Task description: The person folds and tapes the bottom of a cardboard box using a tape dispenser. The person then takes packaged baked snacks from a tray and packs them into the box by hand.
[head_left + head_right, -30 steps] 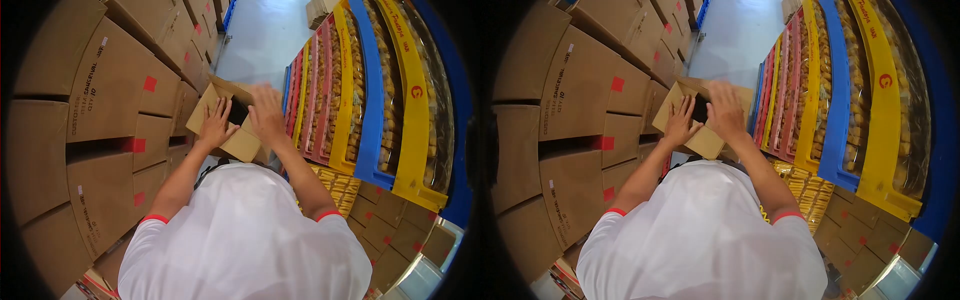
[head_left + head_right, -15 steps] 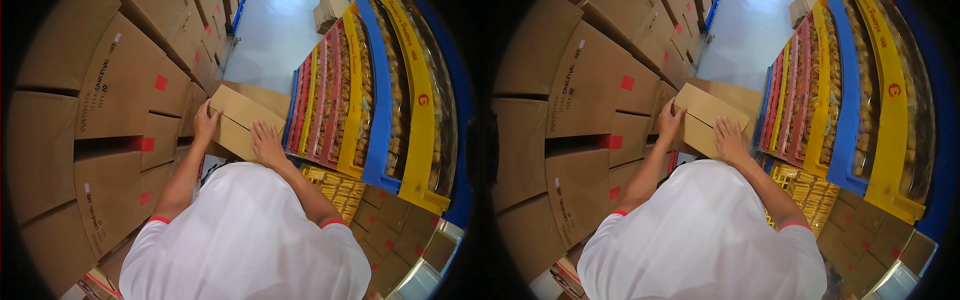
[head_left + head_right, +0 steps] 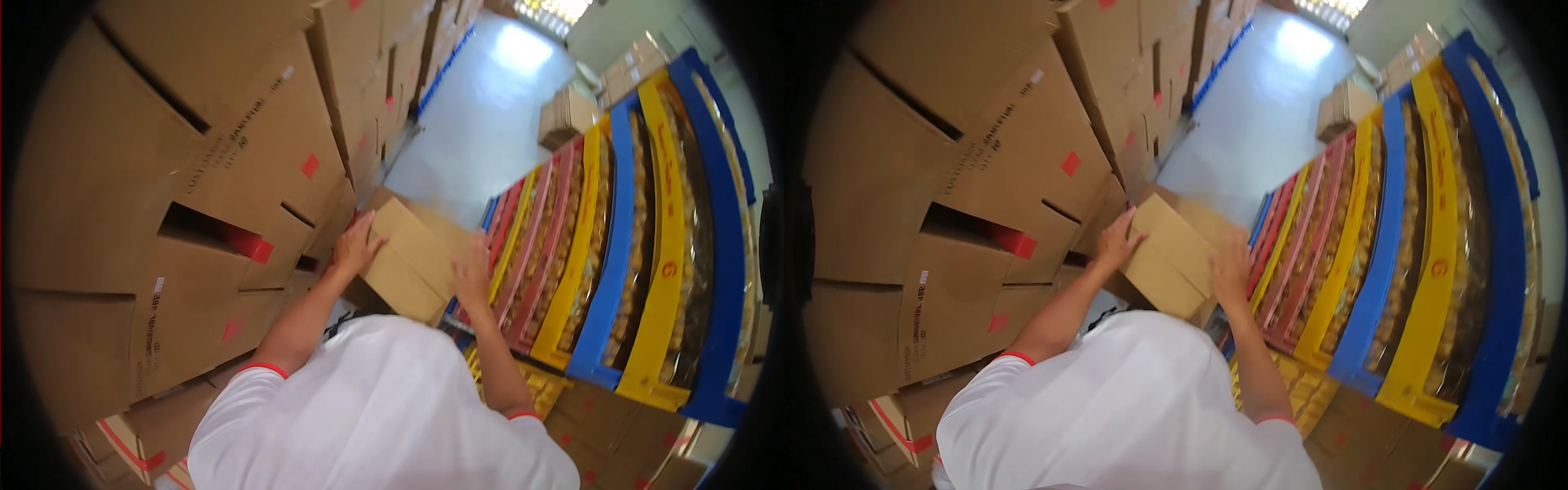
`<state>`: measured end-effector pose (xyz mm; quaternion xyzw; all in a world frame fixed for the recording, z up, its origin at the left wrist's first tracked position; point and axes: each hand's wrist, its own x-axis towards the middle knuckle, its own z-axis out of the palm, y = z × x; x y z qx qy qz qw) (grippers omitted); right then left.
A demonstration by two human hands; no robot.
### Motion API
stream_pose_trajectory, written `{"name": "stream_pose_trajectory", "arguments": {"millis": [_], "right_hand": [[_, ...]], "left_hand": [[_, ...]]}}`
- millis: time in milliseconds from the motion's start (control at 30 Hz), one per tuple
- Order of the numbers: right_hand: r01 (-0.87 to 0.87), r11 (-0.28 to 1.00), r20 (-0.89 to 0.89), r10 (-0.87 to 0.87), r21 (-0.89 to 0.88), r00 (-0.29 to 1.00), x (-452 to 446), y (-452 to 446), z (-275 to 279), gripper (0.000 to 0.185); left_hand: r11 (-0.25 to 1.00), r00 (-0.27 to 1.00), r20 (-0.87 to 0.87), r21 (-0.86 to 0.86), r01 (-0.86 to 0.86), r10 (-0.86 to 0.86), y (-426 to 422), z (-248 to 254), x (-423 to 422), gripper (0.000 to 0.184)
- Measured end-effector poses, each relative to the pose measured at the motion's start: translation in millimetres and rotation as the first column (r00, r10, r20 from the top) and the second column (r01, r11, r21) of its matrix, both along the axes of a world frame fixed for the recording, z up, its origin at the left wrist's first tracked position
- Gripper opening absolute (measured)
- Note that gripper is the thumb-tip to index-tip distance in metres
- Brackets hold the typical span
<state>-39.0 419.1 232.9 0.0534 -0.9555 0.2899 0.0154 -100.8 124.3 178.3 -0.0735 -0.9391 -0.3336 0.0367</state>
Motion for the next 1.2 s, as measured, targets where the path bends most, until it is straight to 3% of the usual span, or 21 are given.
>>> {"name": "stream_pose_trajectory", "arguments": {"millis": [33, 67, 100, 133, 233, 300, 333, 367, 400, 433, 467, 500, 600, 667, 867, 1000, 1067, 1133, 1200], "right_hand": [[0.215, 0.970, -0.131, -0.229, -0.112, 0.965, -12, 7, -3, 0.072], [0.191, 0.975, -0.161, -0.207, -0.111, 0.965, -19, 11, -7, 0.072], [0.020, 0.997, 0.172, -0.006, -0.081, 0.985, -25, 18, -18, 0.066], [-0.149, 0.984, 0.487, 0.177, -0.096, 0.855, -37, 19, -13, 0.061], [-0.096, 0.983, 0.379, 0.151, -0.159, 0.913, -125, 10, 27, 0.053], [-0.100, 0.988, -0.108, 0.088, -0.117, 0.990, -186, -32, 110, 0.048], [-0.096, 0.993, -0.172, 0.082, -0.073, 0.982, -218, -57, 161, 0.051], [-0.154, 0.975, -0.250, 0.110, -0.162, 0.962, -249, -82, 206, 0.052], [-0.181, 0.945, -0.294, 0.098, -0.272, 0.951, -281, -108, 242, 0.051], [-0.217, 0.942, -0.256, 0.151, -0.257, 0.955, -298, -134, 297, 0.049], [-0.225, 0.936, -0.340, 0.127, -0.269, 0.932, -329, -157, 320, 0.052], [-0.188, 0.895, -0.229, 0.099, -0.405, 0.968, -356, -182, 343, 0.055], [-0.068, 0.939, -0.141, 0.021, -0.336, 0.990, -419, -239, 379, 0.057], [0.021, 0.910, -0.026, -0.035, -0.414, 0.999, -424, -265, 396, 0.054], [-0.059, 0.955, 0.055, 0.079, -0.291, 0.995, -466, -281, 378, 0.041], [-0.057, 0.944, 0.000, 0.061, -0.325, 0.998, -447, -257, 378, 0.041], [-0.054, 0.912, -0.150, -0.008, -0.406, 0.989, -416, -226, 363, 0.035], [-0.117, 0.844, -0.347, -0.085, -0.523, 0.934, -390, -174, 314, 0.028], [-0.208, 0.621, -0.319, -0.071, -0.756, 0.945, -331, -114, 256, 0.034]], "left_hand": [[1.000, 0.999, 0.041, -0.001, 0.018, -0.018, 1, 5, 1, 0.072], [1.000, 1.000, 0.012, 0.006, -0.004, 0.003, 1, 9, 3, 0.072], [1.000, 0.998, 0.069, -0.012, -0.010, 0.011, 1, 13, 4, 0.073], [1.000, 0.992, 0.128, -0.028, -0.013, 0.017, 2, 15, 4, 0.074], [1.000, 0.989, 0.150, -0.006, -0.015, 0.015, 2, 14, 2, 0.080], [0.999, 0.986, 0.165, 0.021, -0.040, 0.036, 1, 25, 1, 0.082], [0.998, 0.980, 0.193, 0.040, -0.054, 0.045, 2, 29, 1, 0.084], [0.996, 0.994, 0.065, 0.020, -0.091, 0.090, 3, 19, 1, 0.088], [0.996, 0.995, 0.052, 0.016, -0.087, 0.086, 2, 16, -2, 0.088], [0.997, 0.987, 0.147, 0.030, -0.070, 0.065, 0, 14, -5, 0.088], [0.997, 0.970, 0.240, 0.045, -0.055, 0.043, -1, 14, -8, 0.088], [0.999, 0.947, 0.319, 0.021, -0.044, 0.035, 0, 20, -9, 0.089], [0.996, 0.929, 0.369, 0.066, -0.054, 0.026, -3, 24, -6, 0.088], [0.996, 0.921, 0.388, 0.069, -0.052, 0.022, -2, 8, -9, 0.085], [0.997, 0.904, 0.428, 0.073, -0.040, 0.005, -1, 6, -11, 0.082], [0.999, 0.957, 0.290, -0.039, 0.001, 0.010, 1, 14, -11, 0.082], [0.997, 0.961, 0.278, -0.069, 0.034, -0.013, 2, 5, -10, 0.082], [0.998, 0.959, 0.279, -0.035, 0.057, -0.045, 0, 3, -12, 0.080], [0.998, 0.971, 0.229, 0.033, 0.059, -0.065, -4, 2, -4, 0.076]]}}
